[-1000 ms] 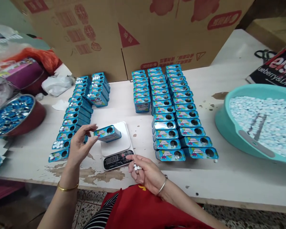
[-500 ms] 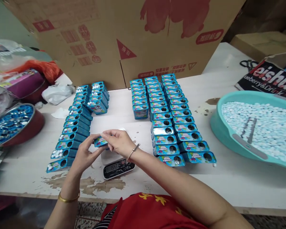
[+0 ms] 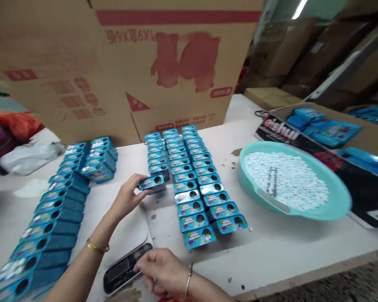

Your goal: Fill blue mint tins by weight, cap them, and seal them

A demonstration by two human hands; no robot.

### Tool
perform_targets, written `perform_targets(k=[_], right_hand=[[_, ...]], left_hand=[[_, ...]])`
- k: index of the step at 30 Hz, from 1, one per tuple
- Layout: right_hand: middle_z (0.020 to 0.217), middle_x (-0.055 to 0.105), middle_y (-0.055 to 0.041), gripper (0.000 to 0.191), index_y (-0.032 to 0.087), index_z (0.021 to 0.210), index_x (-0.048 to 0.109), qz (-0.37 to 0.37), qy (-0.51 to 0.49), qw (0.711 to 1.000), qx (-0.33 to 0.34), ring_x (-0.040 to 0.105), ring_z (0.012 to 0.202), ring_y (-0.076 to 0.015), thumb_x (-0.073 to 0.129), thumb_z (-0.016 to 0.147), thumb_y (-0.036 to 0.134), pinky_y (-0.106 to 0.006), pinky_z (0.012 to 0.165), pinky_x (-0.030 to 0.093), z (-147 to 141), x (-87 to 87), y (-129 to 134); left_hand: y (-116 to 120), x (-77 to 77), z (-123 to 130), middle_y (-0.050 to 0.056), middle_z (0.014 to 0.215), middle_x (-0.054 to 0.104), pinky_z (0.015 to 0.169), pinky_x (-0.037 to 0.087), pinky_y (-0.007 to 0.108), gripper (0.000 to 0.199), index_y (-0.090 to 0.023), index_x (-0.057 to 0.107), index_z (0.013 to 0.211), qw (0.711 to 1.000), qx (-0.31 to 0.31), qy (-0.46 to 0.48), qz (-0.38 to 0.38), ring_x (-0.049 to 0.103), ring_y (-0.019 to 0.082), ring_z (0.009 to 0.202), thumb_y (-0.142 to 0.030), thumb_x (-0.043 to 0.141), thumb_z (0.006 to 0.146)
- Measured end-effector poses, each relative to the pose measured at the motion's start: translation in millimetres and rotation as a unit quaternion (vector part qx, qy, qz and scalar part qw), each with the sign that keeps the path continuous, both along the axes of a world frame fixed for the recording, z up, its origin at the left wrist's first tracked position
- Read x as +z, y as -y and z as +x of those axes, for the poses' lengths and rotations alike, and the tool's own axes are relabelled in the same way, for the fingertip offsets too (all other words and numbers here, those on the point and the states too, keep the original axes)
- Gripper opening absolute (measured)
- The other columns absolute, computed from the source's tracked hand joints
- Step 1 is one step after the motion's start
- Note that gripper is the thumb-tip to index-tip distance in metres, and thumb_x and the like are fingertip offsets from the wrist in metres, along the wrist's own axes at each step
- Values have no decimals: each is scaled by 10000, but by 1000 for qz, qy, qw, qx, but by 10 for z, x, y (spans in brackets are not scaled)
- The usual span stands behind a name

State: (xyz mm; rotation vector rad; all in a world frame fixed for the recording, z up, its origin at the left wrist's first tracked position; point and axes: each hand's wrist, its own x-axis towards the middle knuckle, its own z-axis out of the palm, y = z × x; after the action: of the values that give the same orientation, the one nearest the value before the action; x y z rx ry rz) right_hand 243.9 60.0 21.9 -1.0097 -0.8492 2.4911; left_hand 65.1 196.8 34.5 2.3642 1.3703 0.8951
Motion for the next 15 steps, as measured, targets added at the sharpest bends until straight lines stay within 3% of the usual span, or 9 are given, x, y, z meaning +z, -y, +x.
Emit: perform_targets(k=[4, 7, 10, 12, 15], right_hand=[[481, 467, 76, 565, 85, 884, 658, 45, -88, 994, 38, 332, 378, -5, 763, 625, 576, -185, 393, 166, 291, 201, -217], [466, 362, 103, 410, 105, 950, 646, 71, -113, 991, -17, 226, 386, -14, 701, 774, 471, -193, 394, 129, 674, 467, -491], [472, 272, 120, 327, 146, 951, 615, 102, -57, 986, -122, 131, 396, -27, 662, 819, 441, -192, 383, 90, 1010, 663, -733], [489, 252, 117, 315, 168, 952, 611, 122, -21, 978, -170, 118, 405, -29, 663, 815, 447, -187, 384, 82, 1159, 723, -809], [507, 262, 100, 331, 177, 962, 639, 134, 41, 971, -196, 140, 404, -31, 679, 794, 460, -187, 377, 109, 1381, 700, -734]], left_hand=[[-319, -234, 87, 82, 1007, 568, 733, 492, 319, 328, -211, 541, 1163, 993, 21, -69, 90, 580, 206, 888, -329, 566, 858], [-395, -275, -54, 112, 1035, 566, 798, 484, 383, 402, -216, 539, 1196, 982, 49, -88, 161, 570, 254, 927, -381, 595, 834], [-413, -162, -395, 125, 1047, 578, 836, 466, 416, 420, -217, 540, 1202, 975, 102, -78, 182, 567, 283, 949, -408, 584, 831], [-421, -46, -687, 148, 1086, 578, 851, 449, 455, 417, -198, 554, 1184, 961, 186, -107, 174, 554, 321, 991, -424, 558, 833], [-415, 110, -1087, 204, 1179, 547, 846, 425, 516, 446, -152, 548, 1190, 918, 314, -217, 111, 513, 390, 1070, -408, 537, 824]])
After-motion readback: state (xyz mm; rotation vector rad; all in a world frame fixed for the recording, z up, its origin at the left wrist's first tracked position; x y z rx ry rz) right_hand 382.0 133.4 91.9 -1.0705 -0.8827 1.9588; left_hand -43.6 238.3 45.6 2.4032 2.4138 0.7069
